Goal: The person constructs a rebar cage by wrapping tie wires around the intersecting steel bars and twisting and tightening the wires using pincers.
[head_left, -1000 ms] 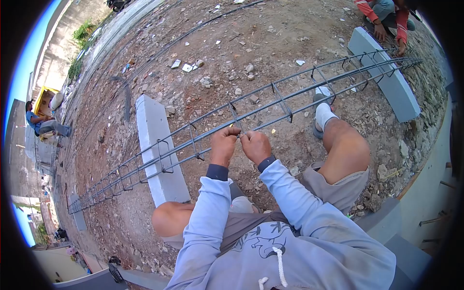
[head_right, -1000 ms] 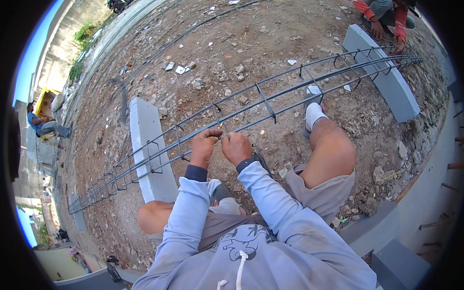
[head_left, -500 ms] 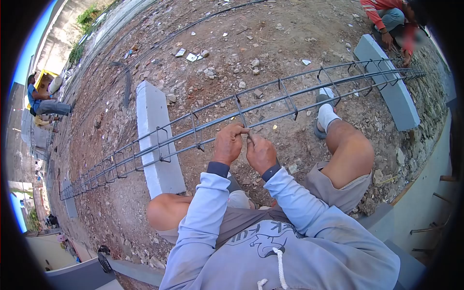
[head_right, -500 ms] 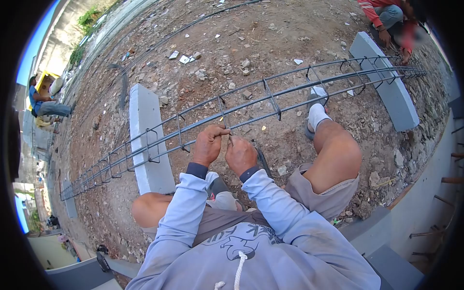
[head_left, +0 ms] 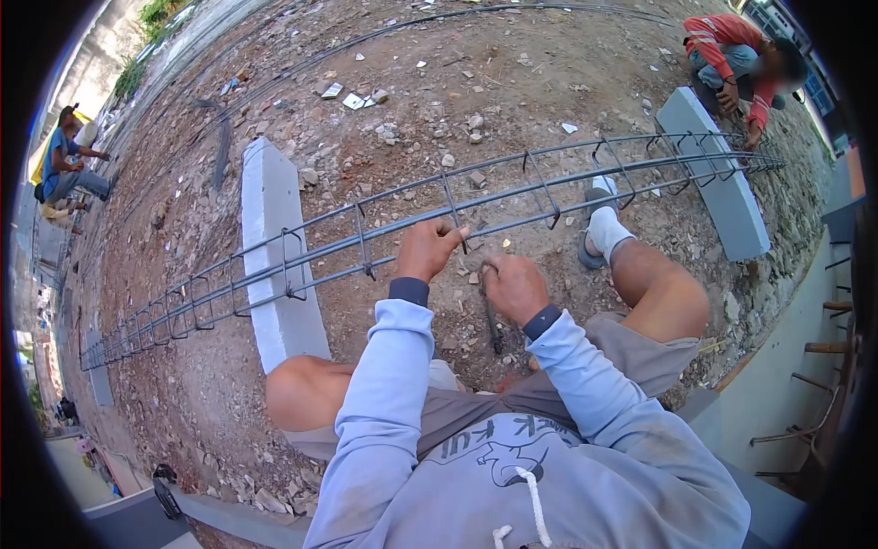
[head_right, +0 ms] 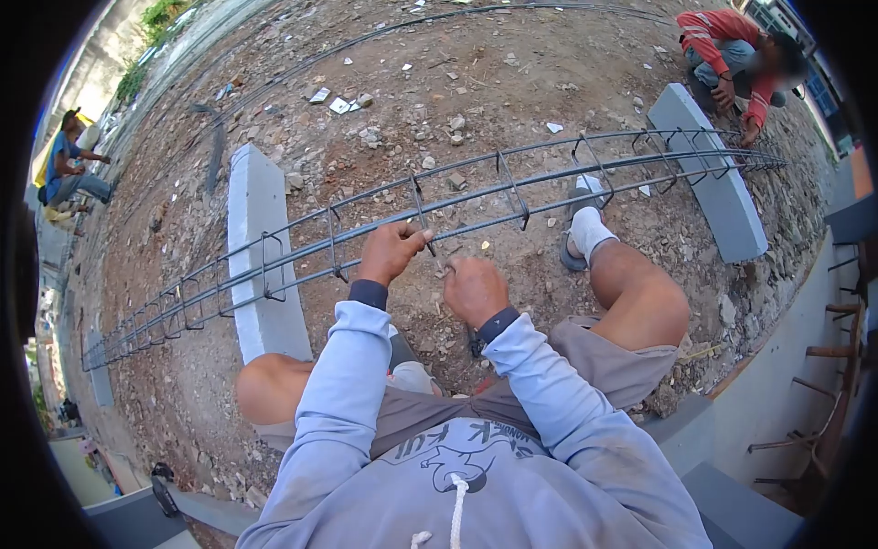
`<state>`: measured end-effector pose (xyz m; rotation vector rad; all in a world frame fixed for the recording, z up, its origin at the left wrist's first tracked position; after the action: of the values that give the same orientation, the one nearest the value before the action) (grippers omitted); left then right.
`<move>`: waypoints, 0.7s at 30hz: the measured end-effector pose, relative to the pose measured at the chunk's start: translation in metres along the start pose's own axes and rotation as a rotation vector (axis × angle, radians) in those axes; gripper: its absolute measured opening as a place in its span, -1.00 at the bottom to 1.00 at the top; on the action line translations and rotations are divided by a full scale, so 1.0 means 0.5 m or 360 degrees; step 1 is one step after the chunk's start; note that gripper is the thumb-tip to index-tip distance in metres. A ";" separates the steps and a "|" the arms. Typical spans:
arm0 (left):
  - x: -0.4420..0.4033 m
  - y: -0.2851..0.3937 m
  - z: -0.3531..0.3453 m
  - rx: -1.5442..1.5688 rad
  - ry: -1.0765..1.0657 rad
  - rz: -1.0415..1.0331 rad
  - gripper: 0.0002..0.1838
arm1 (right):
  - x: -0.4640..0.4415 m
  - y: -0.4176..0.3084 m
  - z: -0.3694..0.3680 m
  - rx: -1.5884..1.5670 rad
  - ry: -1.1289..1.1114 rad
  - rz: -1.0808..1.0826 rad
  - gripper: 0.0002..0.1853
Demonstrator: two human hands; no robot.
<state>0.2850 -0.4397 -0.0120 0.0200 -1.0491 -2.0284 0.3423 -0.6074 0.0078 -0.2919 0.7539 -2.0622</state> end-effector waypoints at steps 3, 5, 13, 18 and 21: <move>-0.009 -0.009 0.000 0.0029 -0.0145 0.0068 -0.62 | -0.008 -0.024 0.009 0.0165 -0.0175 0.0077 -0.85; -0.025 -0.015 -0.004 0.0057 -0.0219 0.0062 -0.60 | -0.018 -0.040 -0.006 0.0274 -0.0281 0.0197 -0.86; -0.041 -0.027 -0.019 0.0073 -0.0190 -0.0040 -0.61 | -0.130 -0.030 0.036 0.0256 -0.0212 0.0521 -0.88; -0.041 -0.024 -0.017 0.0104 -0.0246 0.0023 -0.60 | -0.144 0.041 0.017 0.0270 -0.0090 0.0101 -0.84; -0.039 -0.016 -0.013 0.0083 -0.0295 0.0022 -0.60 | -0.130 0.048 -0.003 0.0347 -0.0150 -0.0055 -0.79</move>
<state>0.2949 -0.4281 -0.0282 -0.1500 -1.2135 -2.0188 0.3947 -0.5638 -0.0032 -0.2785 0.4650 -2.1257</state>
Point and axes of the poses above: each hand's wrist, its own x-axis away from the middle knuckle, its own z-axis out of the back of the hand, y = z × x, the point moved 3 cm from there along -x, towards the middle knuckle, and after that the axes turned 9 degrees about z, right-handed, at the moved point
